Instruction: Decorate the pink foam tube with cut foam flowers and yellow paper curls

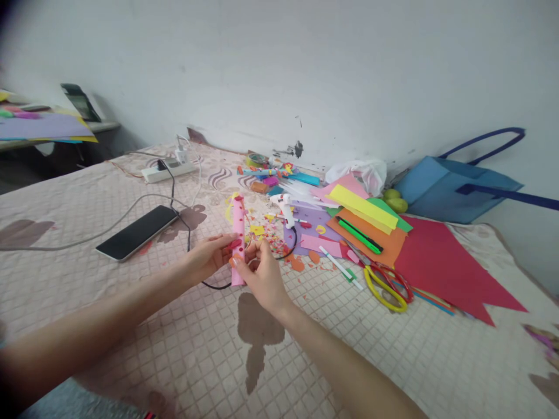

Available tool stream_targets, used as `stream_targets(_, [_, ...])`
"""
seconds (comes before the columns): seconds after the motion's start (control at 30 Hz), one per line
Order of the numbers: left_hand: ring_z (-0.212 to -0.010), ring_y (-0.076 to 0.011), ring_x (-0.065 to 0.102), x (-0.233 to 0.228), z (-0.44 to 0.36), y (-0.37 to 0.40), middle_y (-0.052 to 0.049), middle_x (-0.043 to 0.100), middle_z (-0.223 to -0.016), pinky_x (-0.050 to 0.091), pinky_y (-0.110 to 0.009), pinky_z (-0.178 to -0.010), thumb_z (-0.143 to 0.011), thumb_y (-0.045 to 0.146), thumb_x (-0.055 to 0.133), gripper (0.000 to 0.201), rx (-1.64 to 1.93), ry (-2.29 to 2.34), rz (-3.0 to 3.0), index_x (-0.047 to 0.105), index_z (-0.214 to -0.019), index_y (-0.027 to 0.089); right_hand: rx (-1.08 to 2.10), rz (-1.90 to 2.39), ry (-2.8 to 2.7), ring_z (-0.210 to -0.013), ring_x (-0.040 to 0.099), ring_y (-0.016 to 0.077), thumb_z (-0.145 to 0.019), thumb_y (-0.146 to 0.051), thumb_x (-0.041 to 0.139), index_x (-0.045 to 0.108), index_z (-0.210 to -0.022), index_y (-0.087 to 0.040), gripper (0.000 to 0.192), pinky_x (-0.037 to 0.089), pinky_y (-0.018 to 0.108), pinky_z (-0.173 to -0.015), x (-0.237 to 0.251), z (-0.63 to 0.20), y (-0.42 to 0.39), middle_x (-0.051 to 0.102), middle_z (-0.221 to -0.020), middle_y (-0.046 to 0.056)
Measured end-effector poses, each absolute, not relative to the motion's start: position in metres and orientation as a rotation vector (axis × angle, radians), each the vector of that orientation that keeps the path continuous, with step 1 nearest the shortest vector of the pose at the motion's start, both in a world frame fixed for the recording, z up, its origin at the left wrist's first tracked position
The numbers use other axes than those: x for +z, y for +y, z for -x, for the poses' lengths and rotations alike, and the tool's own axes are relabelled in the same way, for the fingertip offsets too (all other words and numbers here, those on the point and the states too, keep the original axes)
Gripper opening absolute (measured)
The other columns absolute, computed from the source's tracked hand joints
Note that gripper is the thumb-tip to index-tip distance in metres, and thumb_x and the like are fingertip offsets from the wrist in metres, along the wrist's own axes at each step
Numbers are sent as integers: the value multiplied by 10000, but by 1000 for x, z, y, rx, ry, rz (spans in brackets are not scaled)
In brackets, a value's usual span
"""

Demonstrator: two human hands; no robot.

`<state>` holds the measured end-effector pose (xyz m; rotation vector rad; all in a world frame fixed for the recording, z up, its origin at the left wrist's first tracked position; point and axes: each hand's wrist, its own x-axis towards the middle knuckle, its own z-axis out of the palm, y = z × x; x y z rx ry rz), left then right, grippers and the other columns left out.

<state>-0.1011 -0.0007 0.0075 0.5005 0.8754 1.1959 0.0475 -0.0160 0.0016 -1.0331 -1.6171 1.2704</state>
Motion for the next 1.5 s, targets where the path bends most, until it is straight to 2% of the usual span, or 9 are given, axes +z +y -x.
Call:
stream_targets(0.23, [-563,-83,611,7,105,3,-42,658,-696,507,-179,-545,-818,97,567,102,1184,895,-499,651,-762,81,1283,1046,-1575,-426,475,69,-841,-461,493,450,-831,-219,246,332,187,-326,-3,-61,1,535,-713,-26])
stream_targets(0.33, [-528,-69,597,14,105,1,-37,659,-689,501,-165,-526,-829,95,552,117,1143,899,-460,646,-760,85,1350,1077,-1471,-416,448,58,-803,-425,546,515,-854,-207,226,321,191,-335,-6,-65,17,548,-718,-19])
stream_targets(0.57, [-532,-91,611,24,108,-3,-37,661,-673,524,-202,-563,-867,104,488,174,1051,868,-458,632,-771,93,1592,978,-1424,-545,515,81,-685,-327,671,588,-949,-220,297,338,186,-387,-7,-66,38,558,-801,-10])
stream_targets(0.77, [-528,-96,611,26,108,-5,-36,660,-672,524,-209,-560,-871,122,488,179,1013,886,-439,630,-766,94,1622,847,-1520,-496,462,83,-712,-321,675,582,-914,-233,239,335,201,-425,-10,-69,39,529,-624,-44])
stream_targets(0.97, [-476,-73,577,30,108,-6,-15,635,-609,501,-181,-516,-870,98,480,203,1016,890,-423,624,-727,93,1590,826,-1599,-474,440,70,-714,-334,681,552,-865,-223,228,318,200,-423,-13,-72,42,555,-645,-45])
stream_targets(1.13, [-499,-76,586,28,111,-4,-27,646,-644,506,-185,-531,-863,98,492,186,1021,892,-431,629,-738,89,1599,839,-1606,-490,459,77,-714,-354,674,523,-816,-212,231,322,201,-420,-13,-74,42,542,-642,-43])
stream_targets(1.23, [-503,-75,586,26,112,-3,-29,643,-647,510,-186,-540,-862,93,489,186,1026,886,-434,630,-739,87,1608,820,-1600,-570,514,97,-706,-341,675,521,-861,-220,250,343,198,-428,-10,-75,41,560,-718,-26])
stream_targets(1.37, [-491,-74,581,26,112,-3,-25,637,-634,511,-186,-531,-854,90,500,181,1016,886,-430,628,-727,89,1586,767,-1629,-650,536,97,-701,-289,670,511,-930,-242,283,348,188,-428,-5,-75,40,562,-965,7])
stream_targets(1.5, [-485,-74,580,29,111,-4,-21,633,-617,509,-184,-522,-853,85,501,194,1010,890,-426,626,-705,88,1574,734,-1656,-634,520,88,-711,-252,655,521,-943,-247,268,344,188,-433,-4,-74,40,548,-953,0])
